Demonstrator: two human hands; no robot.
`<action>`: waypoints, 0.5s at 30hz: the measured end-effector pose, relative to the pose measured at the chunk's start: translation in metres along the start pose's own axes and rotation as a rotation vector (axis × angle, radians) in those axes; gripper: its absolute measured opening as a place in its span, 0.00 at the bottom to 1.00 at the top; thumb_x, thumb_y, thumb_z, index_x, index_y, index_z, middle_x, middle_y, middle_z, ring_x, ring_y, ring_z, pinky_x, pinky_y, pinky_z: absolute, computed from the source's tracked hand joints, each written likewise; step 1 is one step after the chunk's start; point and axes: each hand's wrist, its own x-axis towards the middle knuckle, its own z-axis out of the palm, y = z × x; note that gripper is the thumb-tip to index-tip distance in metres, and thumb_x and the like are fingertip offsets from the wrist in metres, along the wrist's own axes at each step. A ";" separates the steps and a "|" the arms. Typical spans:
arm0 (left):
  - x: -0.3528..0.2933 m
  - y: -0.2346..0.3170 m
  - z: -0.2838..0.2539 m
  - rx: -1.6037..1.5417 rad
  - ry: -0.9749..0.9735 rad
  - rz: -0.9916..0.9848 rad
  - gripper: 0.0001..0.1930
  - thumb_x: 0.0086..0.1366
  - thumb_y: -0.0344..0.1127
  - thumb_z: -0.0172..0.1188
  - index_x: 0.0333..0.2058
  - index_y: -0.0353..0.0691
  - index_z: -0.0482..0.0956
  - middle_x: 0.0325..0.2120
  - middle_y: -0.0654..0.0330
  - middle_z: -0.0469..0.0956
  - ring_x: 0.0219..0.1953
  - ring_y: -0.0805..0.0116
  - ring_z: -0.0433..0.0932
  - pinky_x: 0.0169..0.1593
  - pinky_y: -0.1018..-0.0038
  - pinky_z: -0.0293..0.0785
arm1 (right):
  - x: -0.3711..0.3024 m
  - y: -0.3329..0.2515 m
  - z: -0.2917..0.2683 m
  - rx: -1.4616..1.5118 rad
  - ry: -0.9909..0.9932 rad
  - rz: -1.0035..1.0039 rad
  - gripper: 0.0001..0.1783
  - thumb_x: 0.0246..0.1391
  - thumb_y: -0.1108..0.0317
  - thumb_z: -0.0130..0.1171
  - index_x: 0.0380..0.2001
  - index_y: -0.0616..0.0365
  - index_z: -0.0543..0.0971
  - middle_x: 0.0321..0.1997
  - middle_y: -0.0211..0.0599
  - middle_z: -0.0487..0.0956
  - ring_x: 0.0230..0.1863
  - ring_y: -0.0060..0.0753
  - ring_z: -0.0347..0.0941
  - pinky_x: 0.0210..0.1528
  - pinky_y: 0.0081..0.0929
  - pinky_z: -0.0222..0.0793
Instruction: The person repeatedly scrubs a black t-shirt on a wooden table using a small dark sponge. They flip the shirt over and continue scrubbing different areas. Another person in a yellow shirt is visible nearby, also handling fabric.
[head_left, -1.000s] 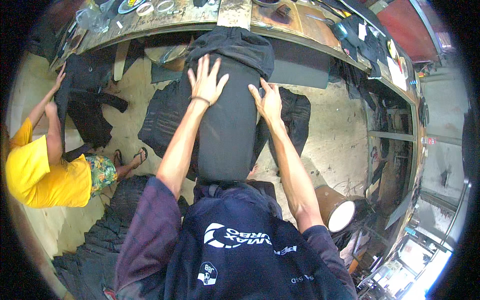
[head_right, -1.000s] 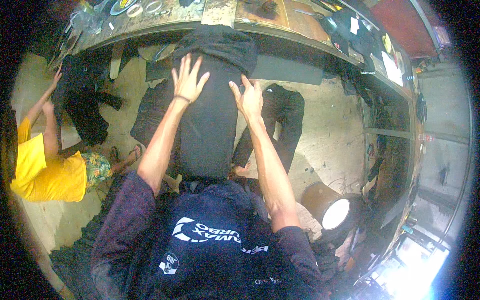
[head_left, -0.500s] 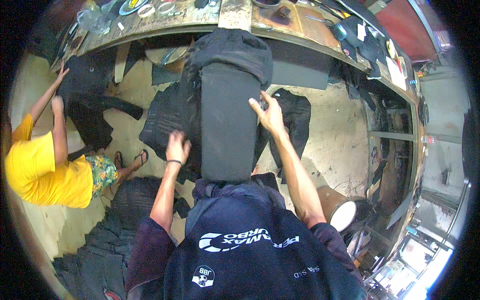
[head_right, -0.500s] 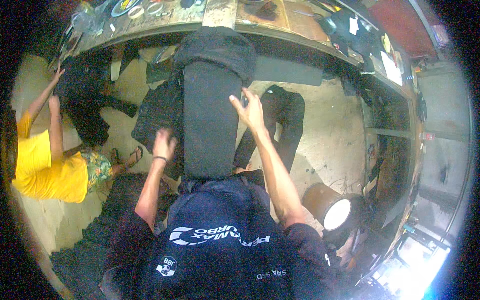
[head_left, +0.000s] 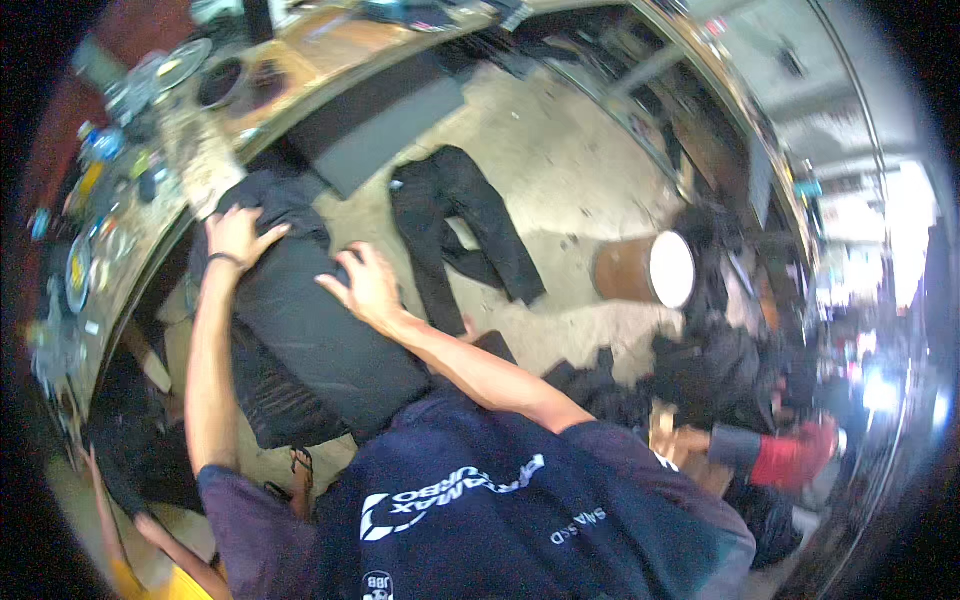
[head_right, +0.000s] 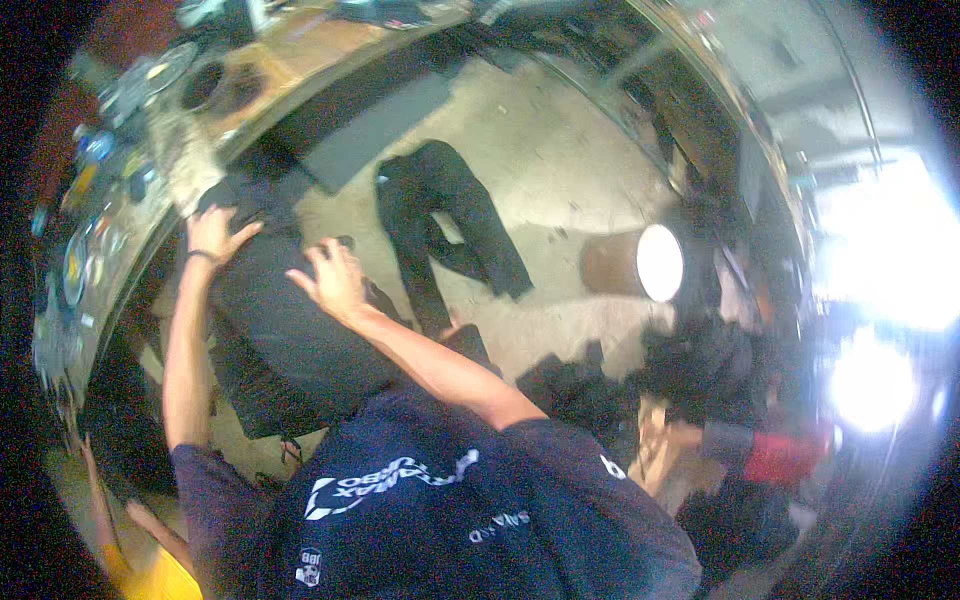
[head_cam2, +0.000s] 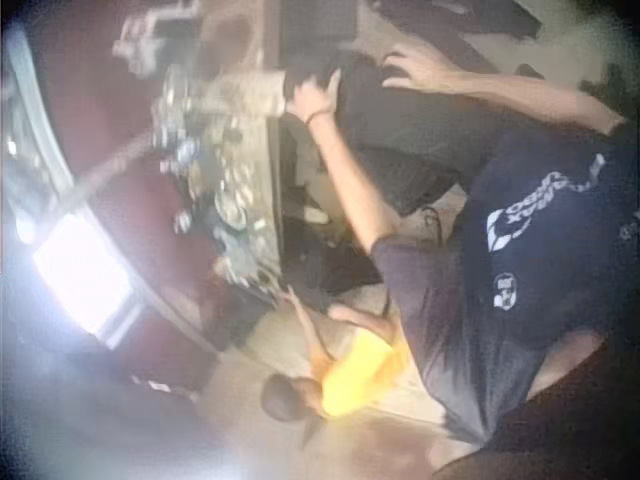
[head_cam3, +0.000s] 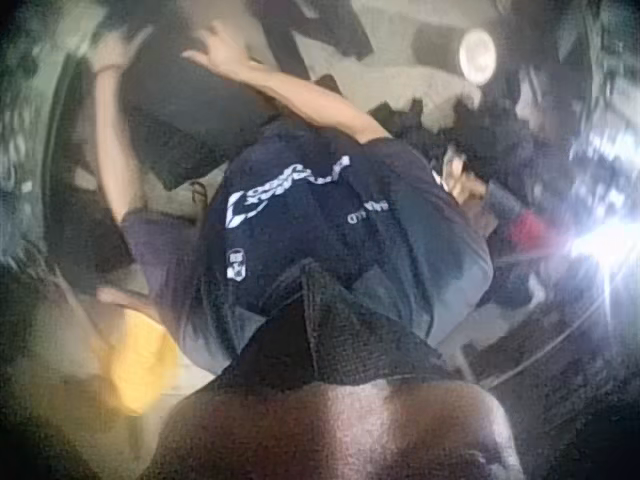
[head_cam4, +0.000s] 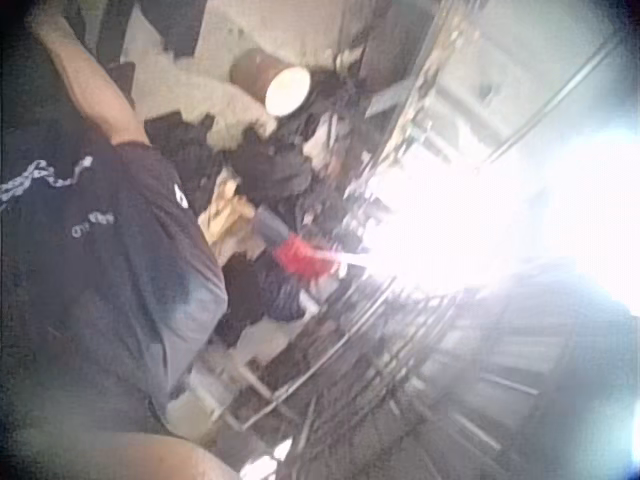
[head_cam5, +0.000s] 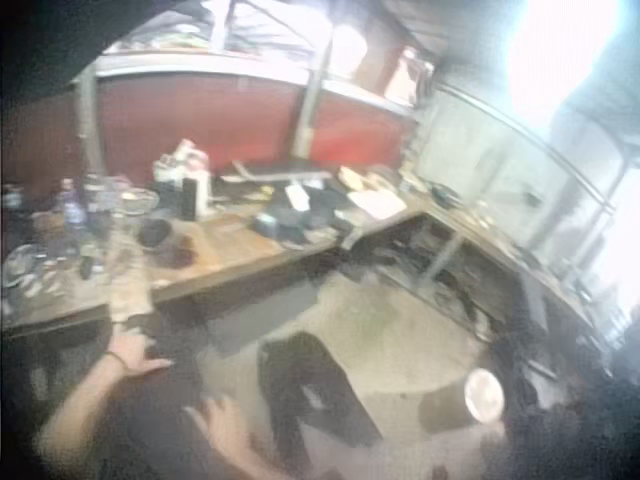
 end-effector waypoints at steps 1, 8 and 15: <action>-0.002 -0.003 -0.010 -0.111 -0.209 0.027 0.45 0.59 0.79 0.64 0.54 0.40 0.87 0.53 0.47 0.87 0.55 0.47 0.84 0.55 0.50 0.75 | 0.000 0.001 0.001 0.023 -0.088 0.050 0.32 0.60 0.39 0.69 0.54 0.55 0.83 0.62 0.49 0.74 0.61 0.57 0.75 0.59 0.56 0.75; 0.026 0.030 -0.058 0.360 -0.555 -0.110 0.46 0.60 0.75 0.65 0.59 0.35 0.84 0.60 0.45 0.82 0.66 0.47 0.79 0.76 0.32 0.52 | -0.004 0.004 0.008 0.032 0.005 0.052 0.35 0.60 0.36 0.69 0.54 0.56 0.83 0.61 0.47 0.74 0.60 0.58 0.75 0.61 0.56 0.73; 0.019 -0.016 0.004 0.411 0.365 -0.279 0.37 0.69 0.61 0.65 0.71 0.53 0.71 0.73 0.59 0.70 0.78 0.59 0.62 0.76 0.26 0.44 | 0.025 -0.012 -0.011 -0.004 -0.289 0.185 0.38 0.59 0.40 0.71 0.59 0.59 0.79 0.58 0.53 0.73 0.58 0.63 0.75 0.58 0.58 0.75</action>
